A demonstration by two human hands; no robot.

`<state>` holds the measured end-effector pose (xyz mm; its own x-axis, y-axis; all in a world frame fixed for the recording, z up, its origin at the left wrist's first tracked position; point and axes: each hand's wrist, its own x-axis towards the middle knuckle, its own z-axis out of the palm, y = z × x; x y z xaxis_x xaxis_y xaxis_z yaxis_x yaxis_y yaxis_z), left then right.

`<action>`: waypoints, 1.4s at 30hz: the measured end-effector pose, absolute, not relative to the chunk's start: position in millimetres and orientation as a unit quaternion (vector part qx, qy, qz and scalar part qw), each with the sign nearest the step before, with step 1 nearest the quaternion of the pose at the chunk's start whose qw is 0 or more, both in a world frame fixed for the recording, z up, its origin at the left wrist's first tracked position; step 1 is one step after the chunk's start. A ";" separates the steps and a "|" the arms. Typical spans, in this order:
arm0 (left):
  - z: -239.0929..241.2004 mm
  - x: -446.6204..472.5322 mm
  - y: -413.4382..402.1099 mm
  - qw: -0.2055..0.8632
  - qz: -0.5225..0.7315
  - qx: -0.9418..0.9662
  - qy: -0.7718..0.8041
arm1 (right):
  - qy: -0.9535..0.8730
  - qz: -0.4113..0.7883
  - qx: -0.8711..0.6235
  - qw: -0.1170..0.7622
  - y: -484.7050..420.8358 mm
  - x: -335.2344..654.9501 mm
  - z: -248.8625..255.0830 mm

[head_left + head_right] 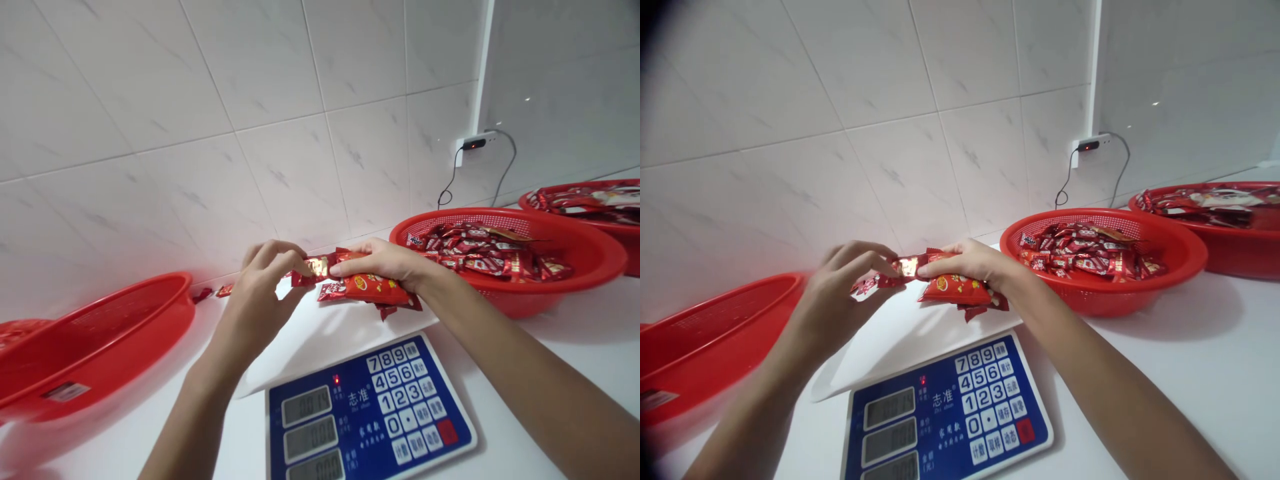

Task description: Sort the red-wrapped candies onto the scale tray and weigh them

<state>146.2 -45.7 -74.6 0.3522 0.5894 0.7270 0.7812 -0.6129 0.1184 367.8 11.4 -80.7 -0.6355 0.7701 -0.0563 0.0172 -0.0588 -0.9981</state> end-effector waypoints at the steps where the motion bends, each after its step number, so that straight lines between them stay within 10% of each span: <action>1: -74.1 142.6 -45.0 0.059 -0.373 -0.814 -0.442 | -0.628 0.643 -0.329 0.289 11.0 367.5 -81.4; 7: -69.9 134.8 -44.2 -0.264 -0.391 -0.701 -0.535 | -0.673 0.608 -0.320 0.276 16.7 360.8 -94.5; 23: -87.7 141.2 -34.9 -0.082 -0.396 -0.690 -0.600 | -0.440 0.678 -0.280 0.518 16.4 346.6 -89.3; 29: -90.7 198.1 -60.3 -0.267 -0.392 -0.740 -0.477 | -0.378 0.626 -0.232 0.642 5.4 325.1 -100.2; 42: -103.4 181.0 -45.0 -0.292 -0.408 -0.708 -0.497 | -0.479 0.607 -0.220 0.595 -2.6 320.3 -101.3</action>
